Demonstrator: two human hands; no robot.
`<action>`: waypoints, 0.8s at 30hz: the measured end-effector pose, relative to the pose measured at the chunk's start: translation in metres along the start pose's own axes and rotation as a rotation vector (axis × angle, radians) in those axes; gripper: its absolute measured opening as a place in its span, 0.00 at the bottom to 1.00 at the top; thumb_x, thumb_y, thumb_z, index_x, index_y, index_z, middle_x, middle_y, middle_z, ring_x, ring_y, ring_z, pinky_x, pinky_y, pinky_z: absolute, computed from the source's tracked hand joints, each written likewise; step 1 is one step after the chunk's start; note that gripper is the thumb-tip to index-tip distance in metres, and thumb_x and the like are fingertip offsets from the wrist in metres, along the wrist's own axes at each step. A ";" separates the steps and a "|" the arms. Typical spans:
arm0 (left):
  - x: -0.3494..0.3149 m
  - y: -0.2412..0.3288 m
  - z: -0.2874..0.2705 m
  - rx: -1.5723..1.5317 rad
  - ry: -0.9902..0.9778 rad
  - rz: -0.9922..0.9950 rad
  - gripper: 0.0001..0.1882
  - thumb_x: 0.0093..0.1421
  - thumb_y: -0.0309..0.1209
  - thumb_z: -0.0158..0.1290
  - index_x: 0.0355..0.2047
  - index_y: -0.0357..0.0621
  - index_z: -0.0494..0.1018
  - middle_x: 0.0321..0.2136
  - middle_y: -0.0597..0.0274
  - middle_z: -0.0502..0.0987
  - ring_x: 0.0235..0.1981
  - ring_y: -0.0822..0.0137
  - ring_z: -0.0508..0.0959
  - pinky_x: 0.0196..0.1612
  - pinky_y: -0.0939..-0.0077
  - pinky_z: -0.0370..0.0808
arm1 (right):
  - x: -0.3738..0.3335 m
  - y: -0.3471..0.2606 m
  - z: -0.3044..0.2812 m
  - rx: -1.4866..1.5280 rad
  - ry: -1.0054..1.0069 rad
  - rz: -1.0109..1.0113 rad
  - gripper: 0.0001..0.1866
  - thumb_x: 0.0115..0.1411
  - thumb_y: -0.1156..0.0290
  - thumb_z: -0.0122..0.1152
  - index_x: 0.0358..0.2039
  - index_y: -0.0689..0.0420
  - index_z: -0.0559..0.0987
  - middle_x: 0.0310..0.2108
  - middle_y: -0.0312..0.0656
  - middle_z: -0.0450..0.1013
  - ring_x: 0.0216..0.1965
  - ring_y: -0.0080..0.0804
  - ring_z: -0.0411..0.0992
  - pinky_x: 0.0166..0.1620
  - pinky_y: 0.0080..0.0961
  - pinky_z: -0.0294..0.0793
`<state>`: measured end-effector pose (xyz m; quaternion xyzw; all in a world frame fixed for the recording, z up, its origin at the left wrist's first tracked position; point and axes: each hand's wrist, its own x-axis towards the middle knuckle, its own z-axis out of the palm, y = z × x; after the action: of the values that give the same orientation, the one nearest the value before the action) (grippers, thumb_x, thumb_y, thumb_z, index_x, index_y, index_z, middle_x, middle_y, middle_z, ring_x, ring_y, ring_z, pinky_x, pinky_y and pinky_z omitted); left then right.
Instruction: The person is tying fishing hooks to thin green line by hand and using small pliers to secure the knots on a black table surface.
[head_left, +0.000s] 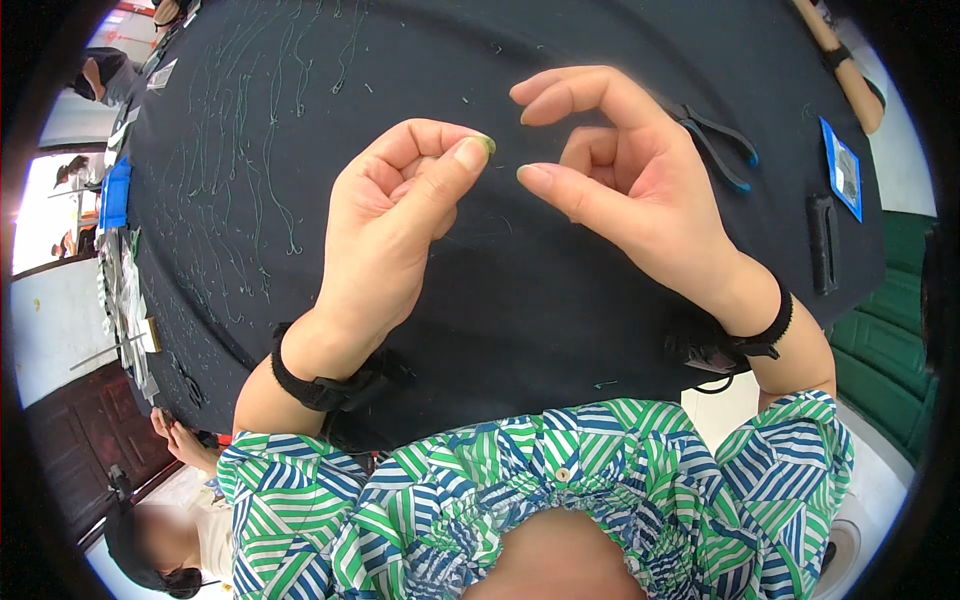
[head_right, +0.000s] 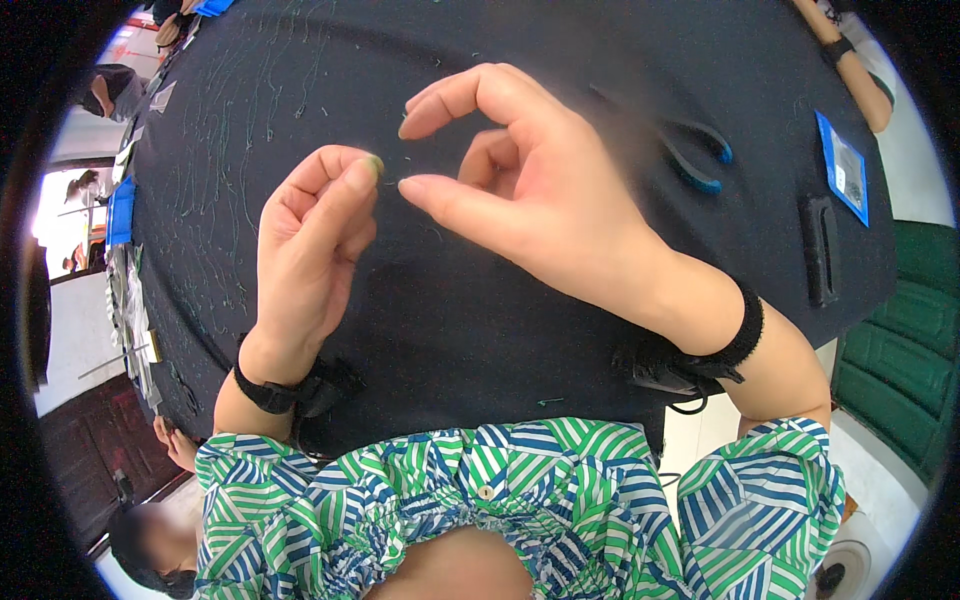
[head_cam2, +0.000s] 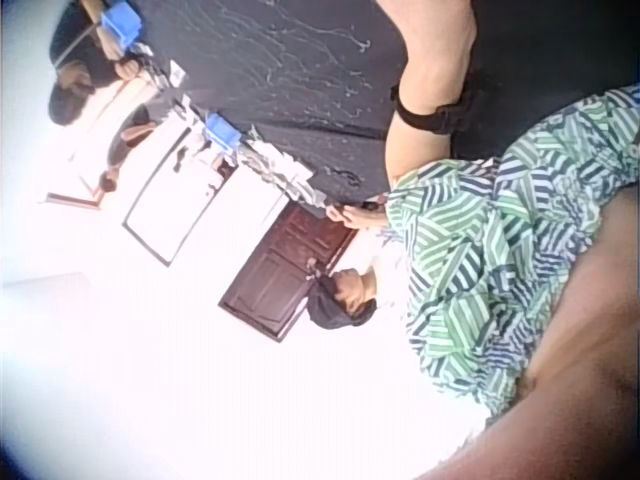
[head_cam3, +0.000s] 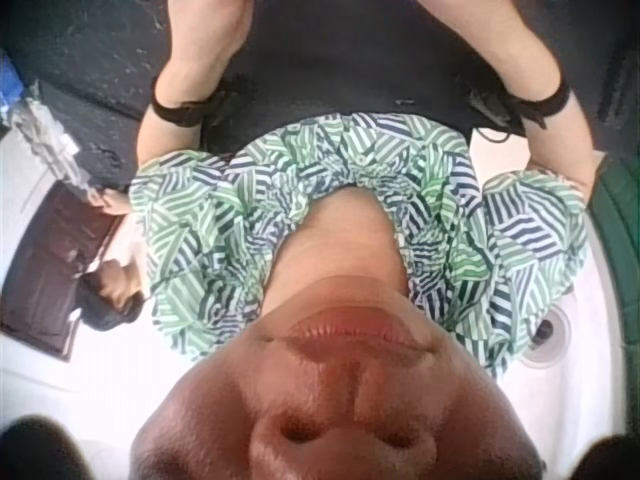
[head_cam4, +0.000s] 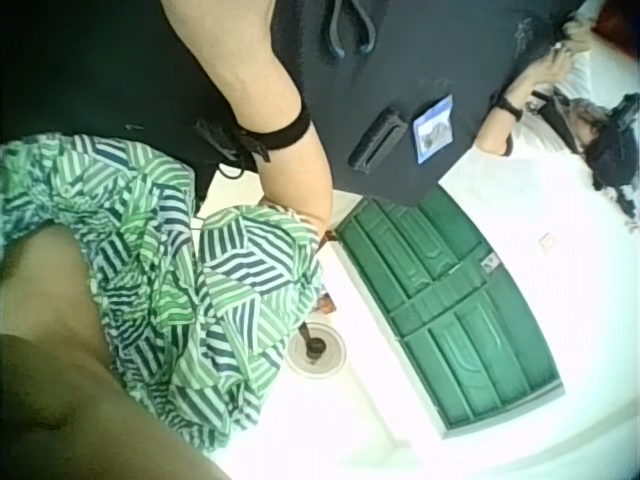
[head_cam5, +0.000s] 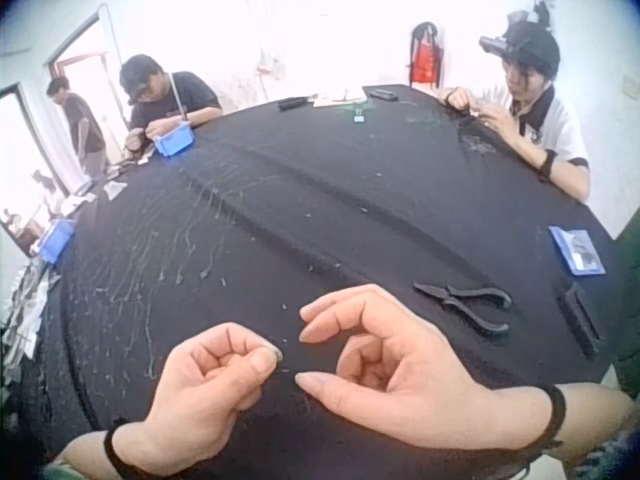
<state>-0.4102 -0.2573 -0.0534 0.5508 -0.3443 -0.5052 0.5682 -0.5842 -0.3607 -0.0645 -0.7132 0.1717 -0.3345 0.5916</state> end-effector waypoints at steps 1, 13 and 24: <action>0.000 0.000 0.000 0.001 0.001 0.013 0.07 0.65 0.31 0.52 0.38 0.40 0.73 0.21 0.79 0.65 0.18 0.86 0.56 0.21 0.88 0.50 | 0.000 -0.003 -0.001 0.023 -0.029 0.072 0.15 0.57 0.79 0.61 0.45 0.60 0.72 0.49 0.40 0.70 0.22 0.11 0.66 0.25 0.09 0.65; 0.000 -0.005 0.003 -0.049 0.025 0.030 0.08 0.63 0.30 0.55 0.39 0.38 0.74 0.21 0.78 0.72 0.18 0.90 0.57 0.20 0.92 0.51 | -0.001 0.003 0.010 0.538 -0.134 0.426 0.16 0.62 0.74 0.58 0.48 0.66 0.69 0.46 0.48 0.72 0.40 0.31 0.78 0.39 0.21 0.80; 0.000 -0.006 0.004 -0.080 0.008 0.035 0.08 0.63 0.29 0.55 0.38 0.38 0.74 0.23 0.76 0.74 0.18 0.90 0.58 0.20 0.92 0.51 | -0.004 0.004 0.011 0.648 -0.133 0.560 0.13 0.62 0.67 0.60 0.42 0.63 0.74 0.35 0.42 0.75 0.37 0.27 0.78 0.36 0.18 0.80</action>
<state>-0.4147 -0.2578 -0.0587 0.5236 -0.3311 -0.5064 0.5999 -0.5790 -0.3506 -0.0702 -0.4368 0.2062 -0.1510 0.8625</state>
